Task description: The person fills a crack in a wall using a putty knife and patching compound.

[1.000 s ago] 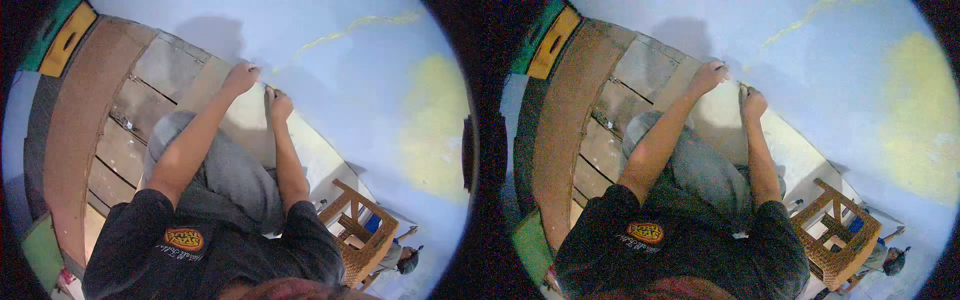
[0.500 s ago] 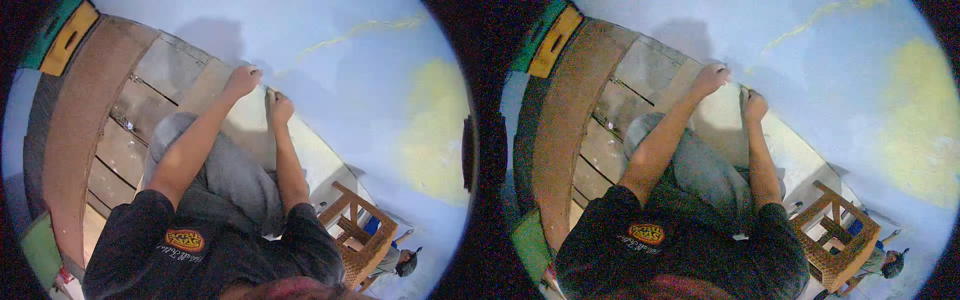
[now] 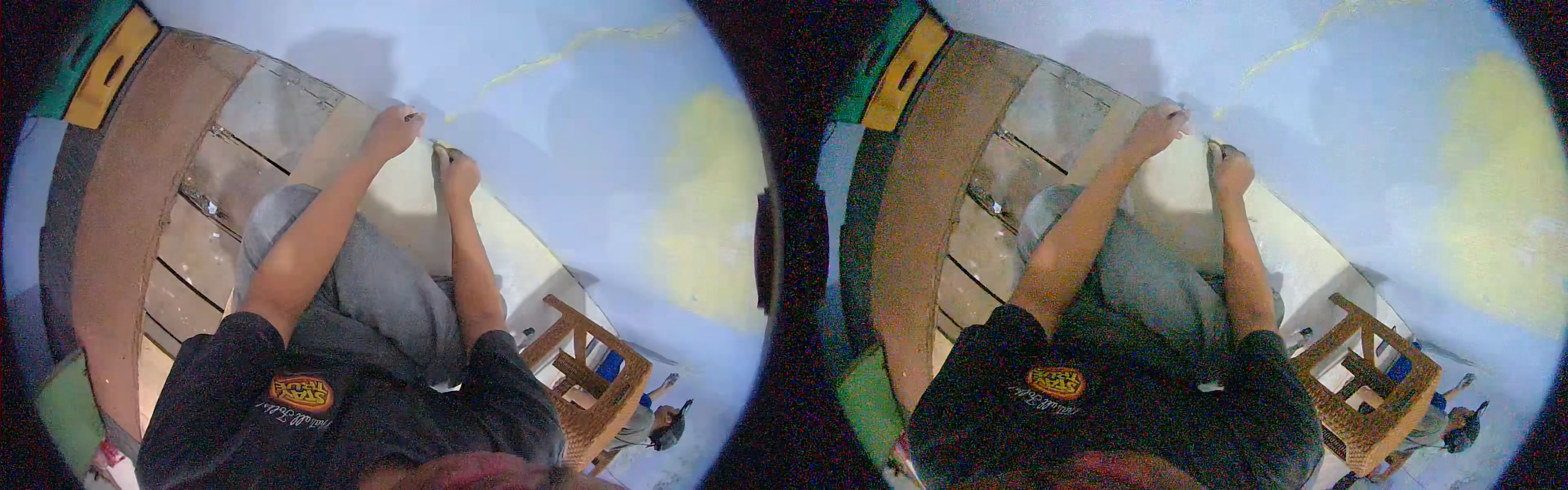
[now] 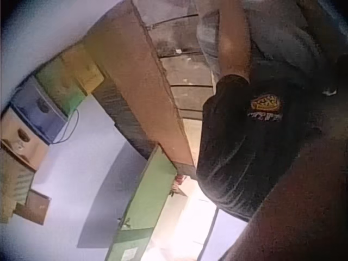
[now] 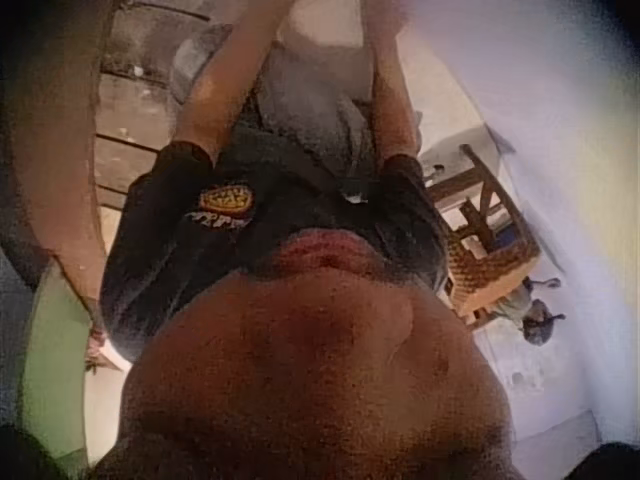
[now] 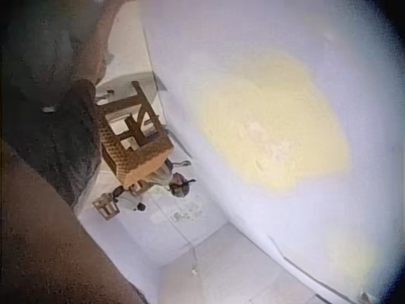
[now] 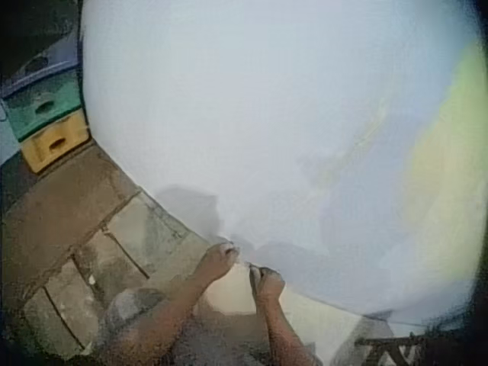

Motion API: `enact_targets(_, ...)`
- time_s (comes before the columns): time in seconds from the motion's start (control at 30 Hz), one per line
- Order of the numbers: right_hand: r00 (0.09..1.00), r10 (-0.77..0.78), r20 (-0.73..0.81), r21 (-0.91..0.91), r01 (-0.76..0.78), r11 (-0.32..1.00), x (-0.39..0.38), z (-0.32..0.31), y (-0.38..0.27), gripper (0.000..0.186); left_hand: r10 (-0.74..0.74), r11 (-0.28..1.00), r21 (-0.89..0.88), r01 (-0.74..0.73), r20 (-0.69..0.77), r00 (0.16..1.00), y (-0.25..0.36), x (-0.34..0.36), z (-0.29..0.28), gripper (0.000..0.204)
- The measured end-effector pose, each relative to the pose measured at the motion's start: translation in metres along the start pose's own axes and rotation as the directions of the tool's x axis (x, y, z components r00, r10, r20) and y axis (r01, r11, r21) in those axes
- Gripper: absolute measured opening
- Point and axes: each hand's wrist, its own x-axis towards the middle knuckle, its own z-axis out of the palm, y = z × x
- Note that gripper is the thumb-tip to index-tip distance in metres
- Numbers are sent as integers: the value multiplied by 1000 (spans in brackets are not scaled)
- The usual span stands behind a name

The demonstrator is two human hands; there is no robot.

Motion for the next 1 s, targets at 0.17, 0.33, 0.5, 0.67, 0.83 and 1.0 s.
enact_targets(0.17,998,-13,-60,39,16,999,-2,3,1,40,-50,998,28,49,30,998,-2,5,1,42)
enact_targets(0.33,996,-16,-93,46,20,999,1,7,2,46,13,1000,-24,-14,-30,999,-7,2,3,40)
enact_targets(0.5,999,46,25,-4,-46,999,-1,13,11,40,23,999,-43,-23,-8,1000,10,-4,-3,39)
enact_targets(0.67,999,48,22,39,-49,998,0,10,-2,37,-19,1000,-16,18,-38,999,6,-2,-5,37)
enact_targets(0.83,999,16,-33,31,-15,999,-2,3,4,39,-22,999,-24,23,41,999,14,-3,-2,38)
enact_targets(1.0,1000,-5,-25,26,6,1000,1,-3,-13,40,38,999,28,-37,-42,998,-11,4,-1,37)
